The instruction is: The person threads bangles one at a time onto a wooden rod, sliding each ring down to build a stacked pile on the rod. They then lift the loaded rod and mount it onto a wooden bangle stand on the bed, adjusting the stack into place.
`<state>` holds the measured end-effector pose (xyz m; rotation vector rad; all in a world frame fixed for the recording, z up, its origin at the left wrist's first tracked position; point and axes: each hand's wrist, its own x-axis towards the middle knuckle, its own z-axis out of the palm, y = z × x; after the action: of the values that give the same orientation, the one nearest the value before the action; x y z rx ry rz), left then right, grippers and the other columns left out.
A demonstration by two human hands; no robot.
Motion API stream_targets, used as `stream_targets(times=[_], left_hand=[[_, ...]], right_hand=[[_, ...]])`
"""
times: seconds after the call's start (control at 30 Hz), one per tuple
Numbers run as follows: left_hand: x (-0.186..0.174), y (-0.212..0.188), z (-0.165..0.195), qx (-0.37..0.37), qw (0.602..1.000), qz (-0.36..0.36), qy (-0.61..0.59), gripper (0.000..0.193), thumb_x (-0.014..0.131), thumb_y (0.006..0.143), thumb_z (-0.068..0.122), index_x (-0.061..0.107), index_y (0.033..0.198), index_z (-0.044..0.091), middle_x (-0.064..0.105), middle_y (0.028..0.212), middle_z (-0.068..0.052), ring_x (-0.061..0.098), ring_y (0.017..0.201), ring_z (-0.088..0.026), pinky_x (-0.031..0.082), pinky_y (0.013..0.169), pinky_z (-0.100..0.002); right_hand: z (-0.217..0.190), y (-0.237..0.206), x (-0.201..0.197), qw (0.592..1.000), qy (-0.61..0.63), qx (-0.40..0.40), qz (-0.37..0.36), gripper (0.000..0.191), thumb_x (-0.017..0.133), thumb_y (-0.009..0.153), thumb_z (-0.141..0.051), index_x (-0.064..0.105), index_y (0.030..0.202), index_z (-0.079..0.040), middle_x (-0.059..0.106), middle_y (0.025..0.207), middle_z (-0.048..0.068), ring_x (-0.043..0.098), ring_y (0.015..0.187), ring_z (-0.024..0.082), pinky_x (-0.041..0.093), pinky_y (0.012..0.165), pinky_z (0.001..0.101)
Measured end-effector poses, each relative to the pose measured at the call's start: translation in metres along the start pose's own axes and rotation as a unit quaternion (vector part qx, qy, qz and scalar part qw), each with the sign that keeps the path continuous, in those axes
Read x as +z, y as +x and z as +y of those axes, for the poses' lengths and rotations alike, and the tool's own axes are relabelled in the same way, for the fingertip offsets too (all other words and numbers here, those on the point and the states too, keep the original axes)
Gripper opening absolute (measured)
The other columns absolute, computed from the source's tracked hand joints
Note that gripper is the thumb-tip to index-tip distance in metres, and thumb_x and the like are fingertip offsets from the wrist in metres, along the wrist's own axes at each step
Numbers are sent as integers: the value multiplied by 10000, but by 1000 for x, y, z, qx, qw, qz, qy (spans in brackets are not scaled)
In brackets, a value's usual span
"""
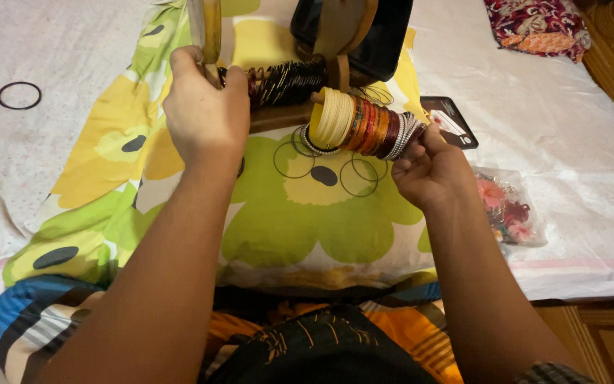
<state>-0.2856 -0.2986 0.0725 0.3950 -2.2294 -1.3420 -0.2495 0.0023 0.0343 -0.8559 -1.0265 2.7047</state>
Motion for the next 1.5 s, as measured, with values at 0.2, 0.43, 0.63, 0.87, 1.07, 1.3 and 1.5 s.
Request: stream_targets(times=[0.2, 0.43, 0.63, 0.87, 1.07, 1.3, 1.5], left_hand=[[7, -25, -10, 131, 984, 115, -23, 404, 747, 875, 210, 560, 1185, 30, 705, 1012, -198, 686, 924, -401, 533, 814, -485], [18, -48, -12, 31, 993, -55, -103, 294, 730, 930, 238, 616, 1138, 63, 726, 854, -75, 713, 766, -264, 549, 707, -400], [15, -43, 0, -96, 925, -270, -251, 197, 646, 974, 262, 701, 1056, 92, 692, 826, -27, 672, 675, -108, 555, 561, -279], [9, -38, -5, -140, 924, -223, -276, 144, 695, 928, 184, 702, 971, 47, 703, 814, -11, 650, 659, -98, 549, 559, -274], [-2, -42, -10, -186, 901, -179, -349, 91, 665, 943, 121, 686, 917, 36, 684, 791, 0, 631, 636, -95, 535, 534, -259], [-15, -43, -13, -214, 897, -165, -348, 114, 665, 955, 126, 689, 887, 38, 666, 731, -13, 587, 584, -97, 495, 517, -261], [-26, -46, -21, -199, 899, -170, -351, 138, 673, 956, 149, 689, 865, 46, 649, 698, -5, 564, 566, -93, 478, 514, -256]], right_hand=[[3, 1, 0, 1000, 0, 16, -20, 146, 568, 1048, -316, 638, 1046, -187, 575, 771, -72, 456, 582, 53, 383, 593, 242], [9, -1, 4, 1000, -12, 14, -17, 143, 571, 1049, -318, 616, 1024, -185, 575, 768, -75, 484, 615, 65, 386, 599, 249], [17, -5, 7, 999, -24, 15, -42, 139, 574, 1058, -275, 590, 976, -163, 541, 728, -66, 478, 613, 67, 383, 609, 258], [22, -19, 16, 989, -104, 25, -104, 187, 591, 1035, -330, 584, 947, -165, 540, 707, -37, 485, 641, 118, 409, 649, 288], [21, -31, 28, 964, -229, -36, -130, 140, 614, 995, -359, 606, 983, -221, 644, 897, -82, 525, 842, 115, 405, 826, 373], [19, -38, 28, 934, -231, -48, -267, 517, 702, 910, -359, 497, 1351, -183, 617, 1254, -7, 580, 1153, 193, 403, 1076, 500], [12, -36, 25, 892, -227, -9, -390, 868, 810, 874, -236, 312, 1584, -193, 526, 1418, 106, 558, 1279, 261, 451, 1093, 559]])
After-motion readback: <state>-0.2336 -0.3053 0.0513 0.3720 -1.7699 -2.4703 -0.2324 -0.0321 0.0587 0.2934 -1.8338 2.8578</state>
